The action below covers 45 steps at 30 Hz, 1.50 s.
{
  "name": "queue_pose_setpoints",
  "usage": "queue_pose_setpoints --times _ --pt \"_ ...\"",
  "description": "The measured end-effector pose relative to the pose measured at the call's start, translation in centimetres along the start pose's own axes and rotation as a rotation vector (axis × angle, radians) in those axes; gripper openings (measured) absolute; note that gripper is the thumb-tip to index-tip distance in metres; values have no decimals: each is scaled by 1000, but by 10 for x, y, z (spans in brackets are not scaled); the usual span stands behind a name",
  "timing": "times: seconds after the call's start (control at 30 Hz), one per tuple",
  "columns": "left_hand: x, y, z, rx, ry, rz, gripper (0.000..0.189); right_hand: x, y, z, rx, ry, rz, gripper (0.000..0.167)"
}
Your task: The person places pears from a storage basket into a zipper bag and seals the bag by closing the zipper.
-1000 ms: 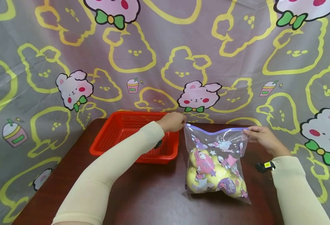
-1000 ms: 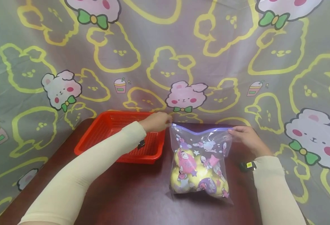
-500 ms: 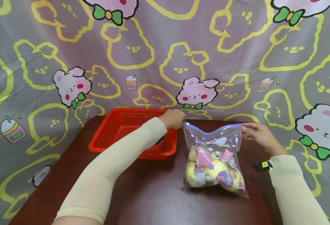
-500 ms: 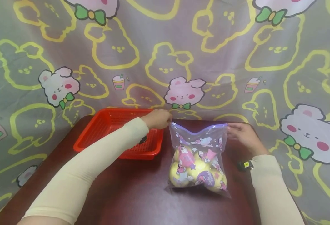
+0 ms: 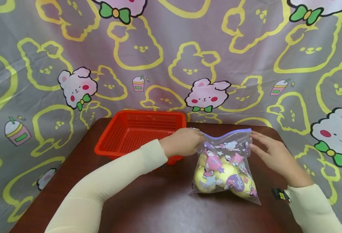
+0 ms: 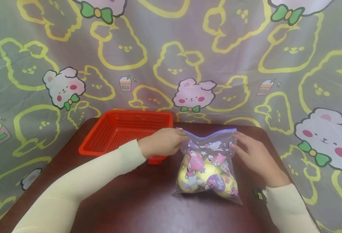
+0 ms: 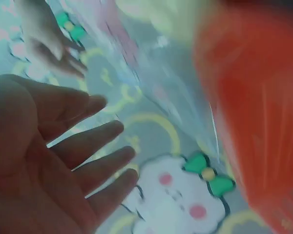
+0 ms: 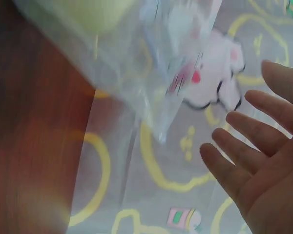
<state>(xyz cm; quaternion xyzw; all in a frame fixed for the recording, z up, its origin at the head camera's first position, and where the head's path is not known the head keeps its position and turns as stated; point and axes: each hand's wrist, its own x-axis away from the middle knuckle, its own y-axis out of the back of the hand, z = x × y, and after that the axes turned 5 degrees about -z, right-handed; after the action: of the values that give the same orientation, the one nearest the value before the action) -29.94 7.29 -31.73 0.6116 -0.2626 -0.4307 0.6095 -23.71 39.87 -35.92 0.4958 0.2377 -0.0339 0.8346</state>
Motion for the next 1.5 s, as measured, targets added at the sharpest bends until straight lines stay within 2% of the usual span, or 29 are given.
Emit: queue_pose_setpoints --times 0.13,0.3,0.47,0.6,0.8,1.03,1.23,1.5 --pt "17 -10 -28 41 -79 -56 38 18 -7 19 6 98 -9 50" --pt "27 -29 -55 52 -139 -126 46 33 -22 34 44 169 36 57" --pt "30 -52 -71 10 -125 -145 47 39 -38 39 94 305 72 63" --pt "27 -65 -79 -50 -87 -142 48 42 -46 39 107 345 74 61" --pt "21 -76 -86 -84 -35 -116 57 44 -55 40 122 367 68 58" --pt "20 -85 -86 -105 -13 -79 66 46 -61 38 131 299 96 57" --pt "23 -90 -87 -109 1 -39 67 46 -68 38 158 289 99 58" --pt "23 -99 -80 -92 11 -44 68 43 -76 34 161 279 93 59"
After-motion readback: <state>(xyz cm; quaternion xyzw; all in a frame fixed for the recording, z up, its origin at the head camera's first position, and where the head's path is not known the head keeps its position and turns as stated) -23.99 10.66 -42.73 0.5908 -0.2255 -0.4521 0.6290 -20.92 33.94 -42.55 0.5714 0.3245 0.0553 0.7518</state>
